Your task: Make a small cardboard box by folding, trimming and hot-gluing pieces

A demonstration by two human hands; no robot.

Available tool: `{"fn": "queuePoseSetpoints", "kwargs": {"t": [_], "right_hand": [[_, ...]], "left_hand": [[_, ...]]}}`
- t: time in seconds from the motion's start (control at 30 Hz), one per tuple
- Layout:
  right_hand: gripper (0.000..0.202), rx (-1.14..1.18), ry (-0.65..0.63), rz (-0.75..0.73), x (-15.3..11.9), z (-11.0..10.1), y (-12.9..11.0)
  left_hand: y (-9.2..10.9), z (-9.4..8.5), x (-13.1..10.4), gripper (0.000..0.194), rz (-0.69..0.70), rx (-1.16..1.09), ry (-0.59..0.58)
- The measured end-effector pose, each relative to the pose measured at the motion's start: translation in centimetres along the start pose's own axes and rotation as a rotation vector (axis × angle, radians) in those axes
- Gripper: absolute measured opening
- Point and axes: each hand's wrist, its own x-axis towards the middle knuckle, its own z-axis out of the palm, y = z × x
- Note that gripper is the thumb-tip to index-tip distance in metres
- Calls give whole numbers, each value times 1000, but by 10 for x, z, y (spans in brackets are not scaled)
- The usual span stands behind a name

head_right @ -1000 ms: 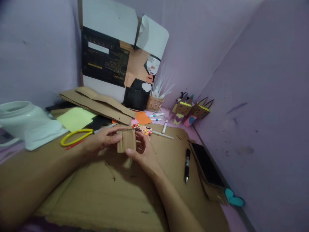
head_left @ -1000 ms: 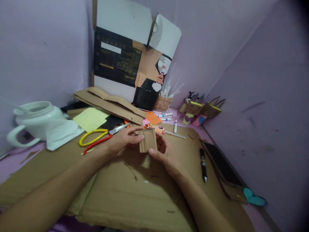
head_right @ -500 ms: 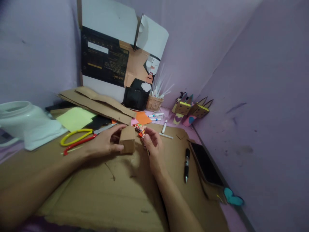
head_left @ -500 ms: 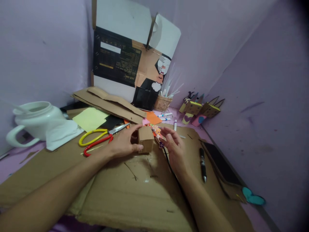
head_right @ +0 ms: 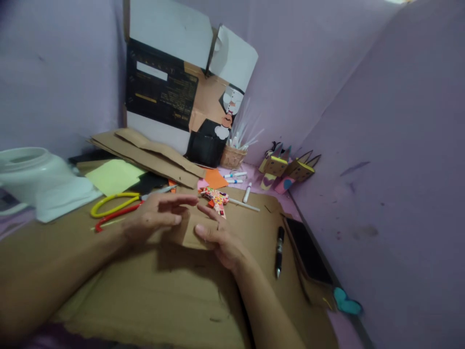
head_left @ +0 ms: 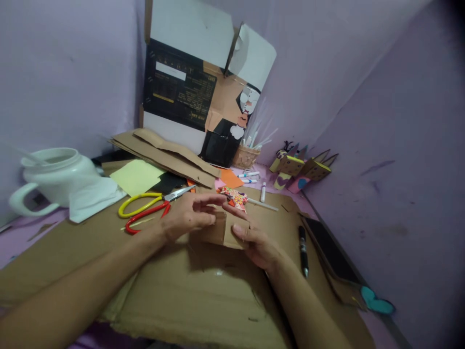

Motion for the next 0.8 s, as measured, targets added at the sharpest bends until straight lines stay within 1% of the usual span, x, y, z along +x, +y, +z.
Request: {"fn": "queuePoseSetpoints", "kwargs": {"t": [0.03,0.1,0.17,0.23,0.3,0.37,0.43,0.5,0.57,0.63,0.7,0.8], "right_hand": [[64,18,-12,-12,0,0,0],[63,56,-2,-74,1,0,-1],[59,80,40,-174,3,0,-2],[57,66,81,-268,5,-1,-1],[59,5,78,-318,6,-2,1],[64,-104,42,-356,6,-4,2],[67,-260,11,-434,5,-5,3],[69,-430,-8,-511,3,-5,3],[73,-535,-13,-532,1,-4,3],[74,-534,1,-530,0,-3,4],[69,-474,13,-560,1,-1,5],[63,-430,2,-611,3,-1,6]], "left_hand": [[0,1,0,49,16,-36,39],[0,4,-1,57,48,-101,51],[1,9,-3,69,81,-115,5],[2,16,-6,83,90,-77,-38],[2,21,-9,89,97,57,-3],[3,25,-11,85,136,249,80],[3,25,-13,77,242,438,124],[4,24,-14,74,369,579,102],[5,22,-16,78,444,642,61],[7,22,-17,82,421,615,70],[8,22,-18,86,319,532,99],[6,22,-18,90,156,358,53]]}}
